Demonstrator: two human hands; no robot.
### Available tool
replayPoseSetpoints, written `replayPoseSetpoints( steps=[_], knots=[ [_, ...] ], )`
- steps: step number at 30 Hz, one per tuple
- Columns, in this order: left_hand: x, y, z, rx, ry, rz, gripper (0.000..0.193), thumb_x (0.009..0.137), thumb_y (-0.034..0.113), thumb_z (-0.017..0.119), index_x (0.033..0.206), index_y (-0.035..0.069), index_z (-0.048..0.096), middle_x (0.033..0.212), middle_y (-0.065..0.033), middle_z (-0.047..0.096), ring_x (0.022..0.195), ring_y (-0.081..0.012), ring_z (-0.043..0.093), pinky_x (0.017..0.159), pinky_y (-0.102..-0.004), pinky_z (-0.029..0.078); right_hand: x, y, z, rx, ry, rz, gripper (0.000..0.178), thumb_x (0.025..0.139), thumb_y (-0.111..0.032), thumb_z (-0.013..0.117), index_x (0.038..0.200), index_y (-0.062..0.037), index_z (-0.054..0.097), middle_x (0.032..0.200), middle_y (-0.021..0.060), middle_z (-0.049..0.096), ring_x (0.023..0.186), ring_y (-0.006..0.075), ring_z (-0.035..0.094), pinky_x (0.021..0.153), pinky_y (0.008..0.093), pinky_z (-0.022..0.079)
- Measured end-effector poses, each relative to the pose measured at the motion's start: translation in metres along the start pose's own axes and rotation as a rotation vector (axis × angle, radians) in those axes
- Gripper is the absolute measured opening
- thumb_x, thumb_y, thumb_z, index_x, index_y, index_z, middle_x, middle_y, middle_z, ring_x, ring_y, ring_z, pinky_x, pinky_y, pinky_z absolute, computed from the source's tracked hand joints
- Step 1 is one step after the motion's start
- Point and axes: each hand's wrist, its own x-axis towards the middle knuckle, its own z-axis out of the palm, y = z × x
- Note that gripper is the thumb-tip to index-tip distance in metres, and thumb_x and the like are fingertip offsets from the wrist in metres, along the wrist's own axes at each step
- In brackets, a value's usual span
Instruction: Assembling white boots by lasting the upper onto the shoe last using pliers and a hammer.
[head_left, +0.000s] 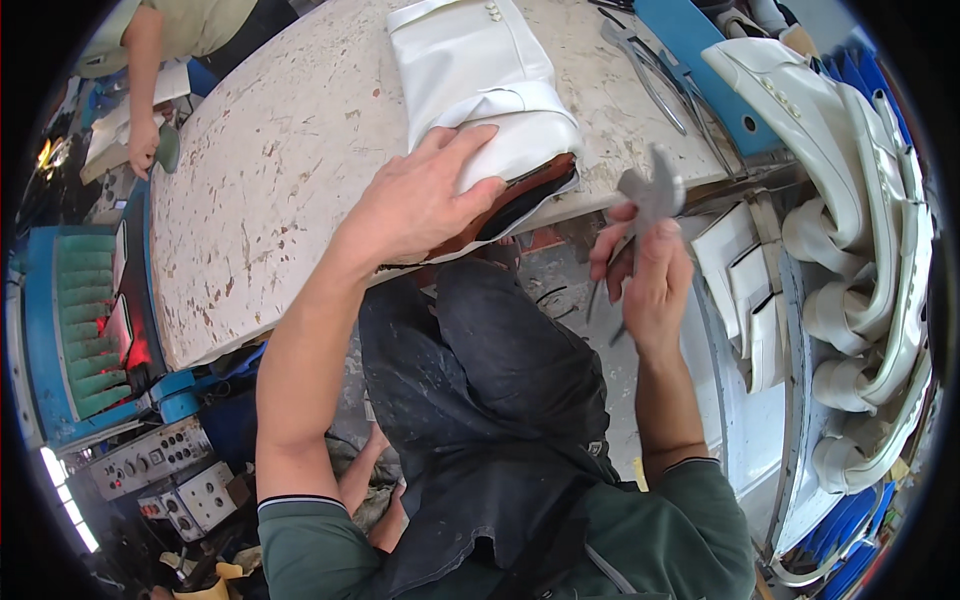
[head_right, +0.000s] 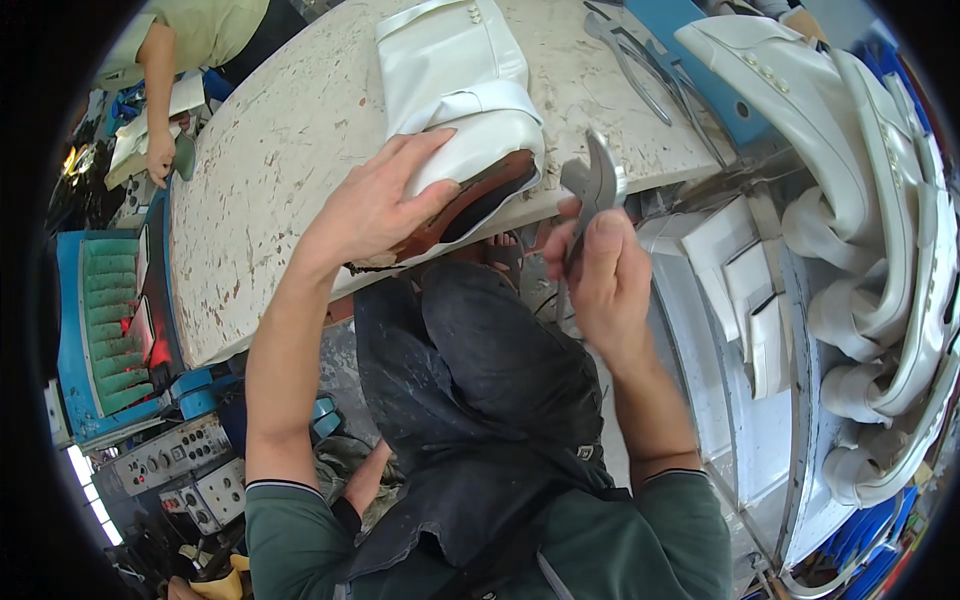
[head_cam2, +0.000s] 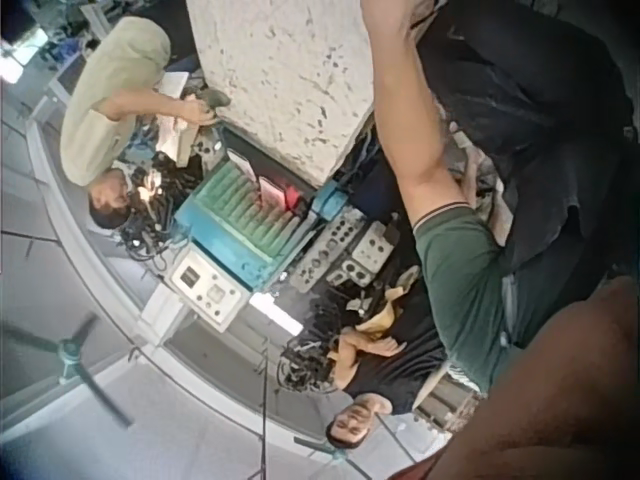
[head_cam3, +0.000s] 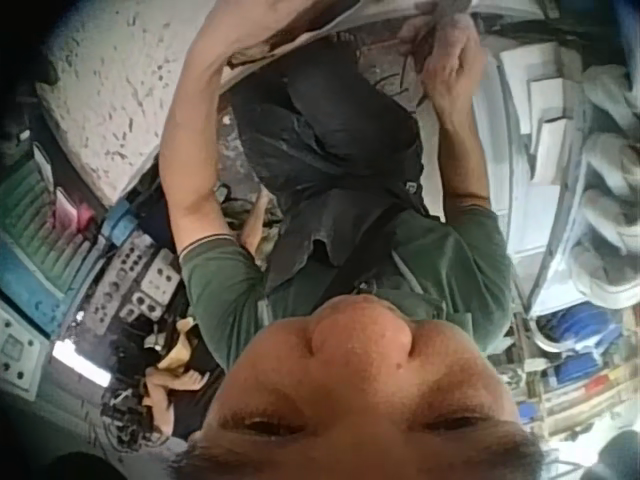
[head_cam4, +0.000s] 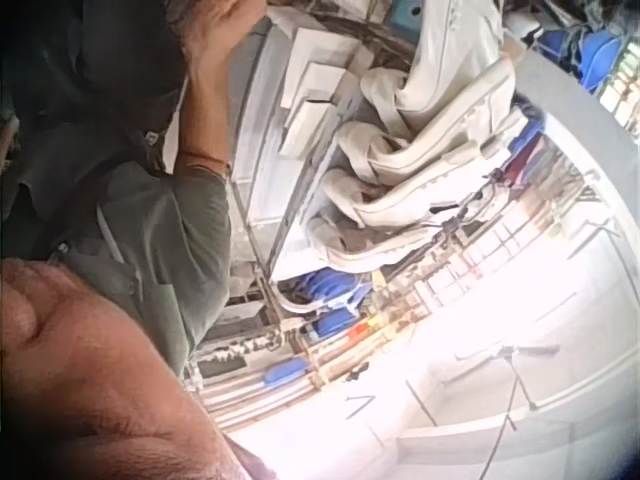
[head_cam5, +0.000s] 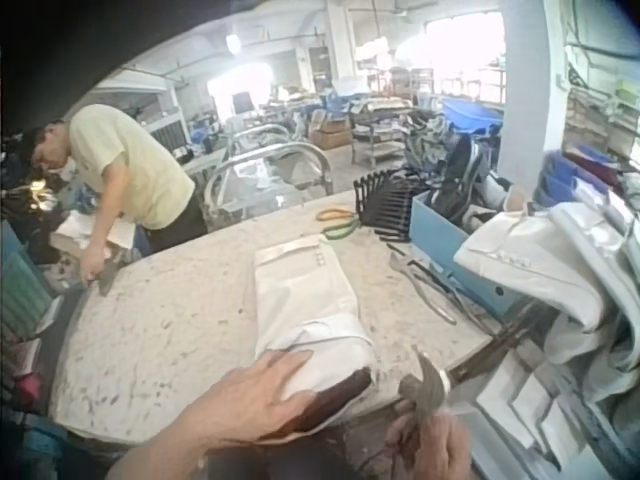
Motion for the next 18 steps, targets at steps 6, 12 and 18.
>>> replayPoseSetpoints(
  steps=[6, 12, 18],
  knots=[
    [0.004, -0.008, -0.006, -0.114, -0.037, -0.045, 0.054, 0.088, 0.036, 0.060, 0.135, 0.013, 0.047, 0.127, -0.0179, 0.053, 0.111, -0.0390, 0.056, 0.093, -0.0405, 0.045, 0.035, 0.007, 0.040, -0.542, -0.090, -0.255, 0.033, 0.102, -0.031, 0.039, 0.104, -0.0020, 0.053, 0.066, 0.0166, 0.057, 0.060, 0.0324, 0.062, 0.054, 0.0406, 0.046],
    [0.001, -0.017, -0.007, -0.222, 0.006, 0.018, 0.055, 0.086, 0.029, 0.064, 0.135, 0.009, 0.048, 0.126, -0.0192, 0.054, 0.112, -0.0353, 0.057, 0.094, -0.0369, 0.044, 0.036, 0.008, 0.049, -0.477, -0.125, -0.107, 0.022, 0.100, -0.024, 0.042, 0.095, -0.0052, 0.052, 0.070, 0.0202, 0.059, 0.067, 0.0452, 0.059, 0.058, 0.0459, 0.046],
    [-0.006, -0.032, -0.004, -0.309, 0.001, 0.065, 0.059, 0.088, 0.029, 0.063, 0.139, 0.006, 0.044, 0.134, -0.0217, 0.049, 0.120, -0.0348, 0.052, 0.101, -0.0347, 0.040, 0.043, 0.023, 0.057, -0.565, -0.084, -0.349, 0.027, 0.101, -0.029, 0.042, 0.092, -0.0046, 0.051, 0.064, 0.0188, 0.055, 0.064, 0.0426, 0.058, 0.056, 0.0469, 0.044]
  ],
)
